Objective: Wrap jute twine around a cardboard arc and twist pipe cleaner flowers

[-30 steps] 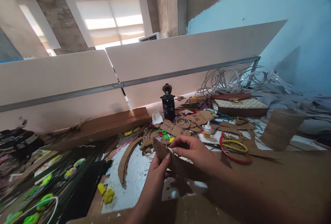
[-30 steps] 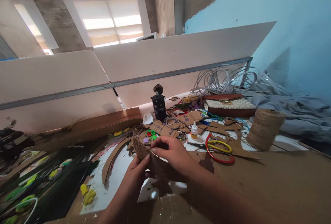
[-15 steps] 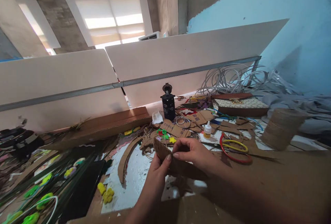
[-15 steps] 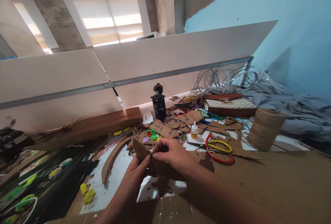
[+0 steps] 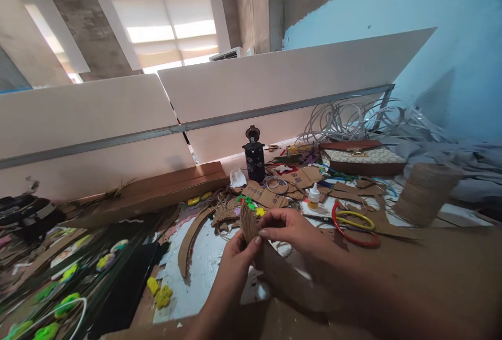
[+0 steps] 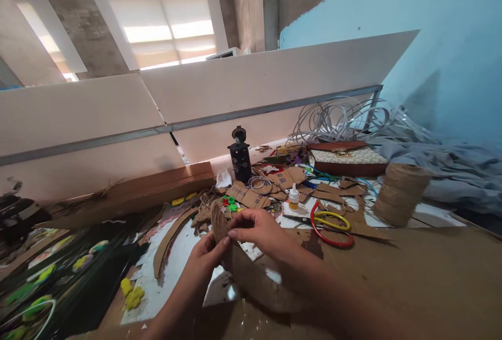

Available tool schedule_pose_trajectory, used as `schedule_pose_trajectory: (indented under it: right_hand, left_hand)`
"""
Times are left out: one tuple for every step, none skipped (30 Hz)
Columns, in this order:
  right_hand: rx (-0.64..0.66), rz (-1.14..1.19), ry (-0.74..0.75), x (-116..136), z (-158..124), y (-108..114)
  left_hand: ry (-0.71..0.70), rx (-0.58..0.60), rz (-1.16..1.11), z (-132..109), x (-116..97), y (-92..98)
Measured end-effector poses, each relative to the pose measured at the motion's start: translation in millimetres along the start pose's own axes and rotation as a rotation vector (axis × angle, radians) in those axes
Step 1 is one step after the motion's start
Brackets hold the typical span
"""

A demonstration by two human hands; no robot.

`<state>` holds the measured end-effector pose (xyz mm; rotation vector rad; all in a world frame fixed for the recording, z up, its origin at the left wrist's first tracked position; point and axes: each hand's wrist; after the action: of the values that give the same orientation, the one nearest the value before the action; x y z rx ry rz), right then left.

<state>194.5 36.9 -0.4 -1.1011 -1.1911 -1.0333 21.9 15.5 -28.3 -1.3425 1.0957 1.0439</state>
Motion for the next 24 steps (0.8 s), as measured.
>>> schedule_pose_trajectory:
  right_hand:
    - [0.000, 0.021, -0.010, -2.3, 1.7, 0.0]
    - [-0.002, 0.043, -0.018, -4.7, 3.4, 0.0]
    - [-0.005, 0.062, -0.024, -7.1, 4.9, 0.0]
    - [-0.012, 0.078, -0.027, -9.3, 6.1, 0.0]
    - [-0.021, 0.090, -0.027, -11.1, 7.0, -0.3]
    - [-0.029, 0.096, -0.029, -12.4, 7.4, -0.6]
    - [-0.036, 0.099, -0.032, -13.3, 7.4, -1.0]
    - [-0.043, 0.102, -0.035, -13.8, 7.2, -1.4]
    - [-0.048, 0.105, -0.035, -14.0, 6.8, -1.8]
    - [-0.053, 0.106, -0.034, -14.1, 6.3, -1.9]
    - [-0.057, 0.104, -0.032, -14.0, 5.9, -1.9]
    - [-0.061, 0.101, -0.029, -14.0, 5.5, -1.7]
    - [-0.064, 0.095, -0.025, -14.0, 5.4, -1.2]
    - [-0.064, 0.085, -0.023, -14.0, 5.5, -0.6]
    - [-0.064, 0.073, -0.021, -14.1, 5.7, 0.0]
    - [-0.064, 0.060, -0.021, -14.1, 6.0, 0.7]
    - [-0.063, 0.046, -0.022, -14.0, 6.4, 1.4]
    - [-0.063, 0.034, -0.023, -13.9, 6.7, 1.9]
    - [-0.064, 0.023, -0.023, -13.6, 6.9, 2.4]
    - [-0.067, 0.015, -0.021, -13.3, 7.1, 2.7]
    - [-0.068, 0.007, -0.016, -12.8, 7.0, 3.0]
    - [-0.068, -0.002, -0.010, -12.2, 6.8, 3.1]
    - [-0.065, -0.011, -0.005, -11.6, 6.5, 3.2]
    - [-0.062, -0.021, -0.001, -10.9, 6.1, 3.2]
  left_hand:
    - [0.005, -0.001, -0.010, -0.3, -2.6, -0.2]
    - [0.014, -0.003, -0.014, -1.0, -5.5, -0.5]
    - [0.028, -0.003, -0.012, -2.0, -8.2, -0.9]
    - [0.041, -0.002, -0.008, -3.0, -10.4, -1.3]
    - [0.049, -0.003, -0.008, -4.0, -12.0, -1.7]
    - [0.047, -0.007, -0.012, -4.8, -12.7, -2.0]
    - [0.041, -0.013, -0.019, -5.4, -12.8, -2.3]
    - [0.032, -0.018, -0.026, -5.7, -12.6, -2.7]
    - [0.026, -0.020, -0.031, -6.0, -12.2, -3.1]
    - [0.024, -0.018, -0.035, -6.2, -12.2, -3.6]
    - [0.030, -0.011, -0.038, -6.4, -12.7, -4.1]
    - [0.040, -0.002, -0.043, -6.8, -13.6, -4.7]
    - [0.052, 0.006, -0.050, -7.1, -14.8, -5.3]
    - [0.063, 0.010, -0.059, -7.6, -15.9, -5.8]
    - [0.071, 0.011, -0.064, -8.0, -16.7, -6.0]
    - [0.077, 0.010, -0.067, -8.2, -16.8, -6.1]
    - [0.082, 0.005, -0.069, -8.3, -16.2, -5.8]
    - [0.085, -0.002, -0.070, -8.2, -14.9, -5.4]
    - [0.089, -0.009, -0.069, -8.0, -13.1, -4.8]
    - [0.090, -0.015, -0.069, -7.5, -11.1, -4.2]
    - [0.091, -0.018, -0.067, -7.1, -9.2, -3.7]
    - [0.092, -0.019, -0.066, -6.7, -7.8, -3.4]
    - [0.094, -0.019, -0.065, -6.5, -7.1, -3.3]
    - [0.096, -0.019, -0.064, -6.5, -6.9, -3.4]
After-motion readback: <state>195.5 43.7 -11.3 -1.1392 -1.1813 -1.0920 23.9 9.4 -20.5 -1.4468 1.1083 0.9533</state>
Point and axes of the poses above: each hand's wrist, its own z-axis towards the middle knuckle, its own y-axis out of the back of the hand, x = y × z, and after that the axes turned 11 degrees about -x, right-handed
